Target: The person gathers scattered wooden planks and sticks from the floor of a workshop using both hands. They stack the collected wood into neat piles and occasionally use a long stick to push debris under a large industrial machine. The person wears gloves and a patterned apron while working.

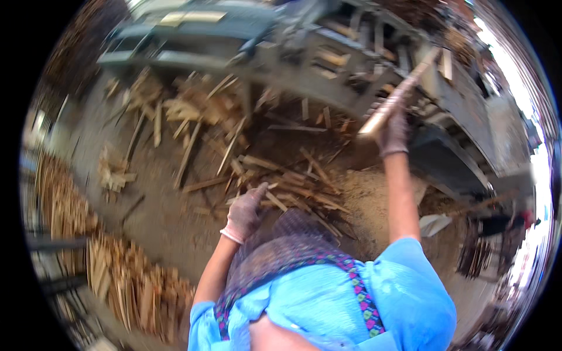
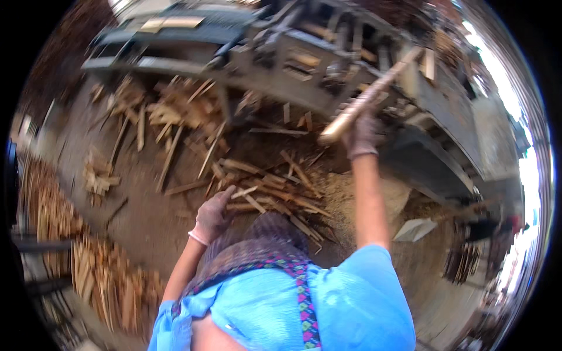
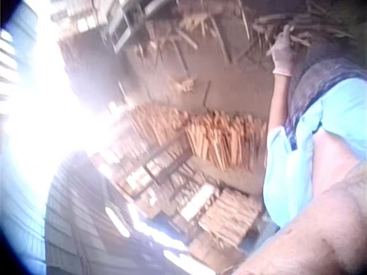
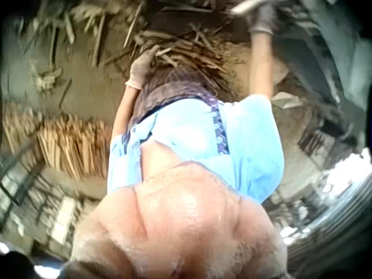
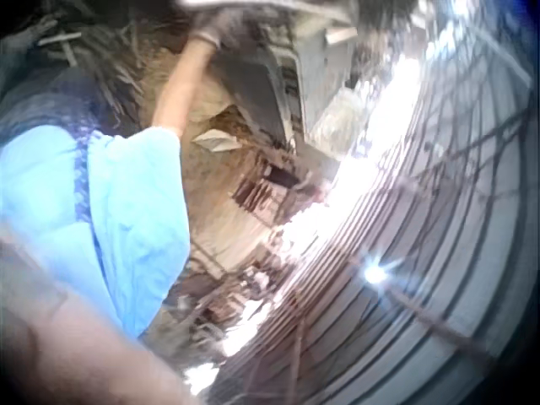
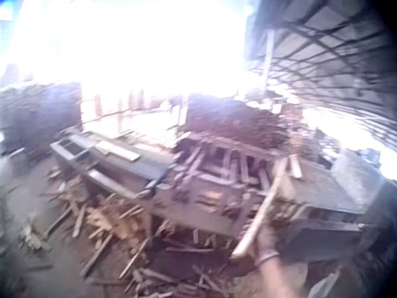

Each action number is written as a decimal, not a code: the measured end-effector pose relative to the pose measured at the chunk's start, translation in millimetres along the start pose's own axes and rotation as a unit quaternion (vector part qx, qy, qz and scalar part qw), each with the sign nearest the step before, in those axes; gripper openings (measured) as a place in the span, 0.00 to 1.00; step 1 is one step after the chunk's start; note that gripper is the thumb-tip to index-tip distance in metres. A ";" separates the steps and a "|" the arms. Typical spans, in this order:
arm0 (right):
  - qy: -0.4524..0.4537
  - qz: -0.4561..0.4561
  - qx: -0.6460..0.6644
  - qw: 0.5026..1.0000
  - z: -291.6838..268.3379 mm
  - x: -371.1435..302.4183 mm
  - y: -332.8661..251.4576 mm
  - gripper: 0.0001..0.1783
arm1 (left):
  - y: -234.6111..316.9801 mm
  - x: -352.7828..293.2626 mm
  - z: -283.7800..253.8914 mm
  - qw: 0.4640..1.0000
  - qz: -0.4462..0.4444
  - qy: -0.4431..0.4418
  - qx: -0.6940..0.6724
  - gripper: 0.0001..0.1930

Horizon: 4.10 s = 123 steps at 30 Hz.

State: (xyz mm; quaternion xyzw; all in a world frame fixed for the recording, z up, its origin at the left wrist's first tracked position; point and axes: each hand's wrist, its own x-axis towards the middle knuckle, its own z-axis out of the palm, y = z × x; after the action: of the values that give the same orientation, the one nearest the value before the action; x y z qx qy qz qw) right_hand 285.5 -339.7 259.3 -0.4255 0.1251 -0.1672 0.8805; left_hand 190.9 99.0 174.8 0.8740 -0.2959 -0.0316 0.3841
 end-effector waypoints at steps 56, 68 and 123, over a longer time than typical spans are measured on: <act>-0.309 0.118 -0.907 0.259 305.1 167.3 528.5 0.54 | -421.9 -184.5 -234.3 0.722 -0.670 0.056 -0.162 0.28; -0.273 -0.019 -0.960 -0.056 280.6 367.2 644.9 0.59 | -457.5 -246.1 -199.0 0.579 -0.791 0.053 -0.191 0.27; -0.472 0.000 -0.805 0.360 160.2 515.7 908.0 0.25 | -767.9 305.1 95.9 0.508 -0.553 0.215 -0.625 0.37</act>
State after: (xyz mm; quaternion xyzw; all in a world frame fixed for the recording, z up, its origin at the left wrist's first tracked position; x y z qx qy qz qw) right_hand 985.1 95.2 -402.1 -0.9408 -0.2362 0.2410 0.0331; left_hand 793.3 278.2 -370.1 0.3743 0.4349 -0.2253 0.7874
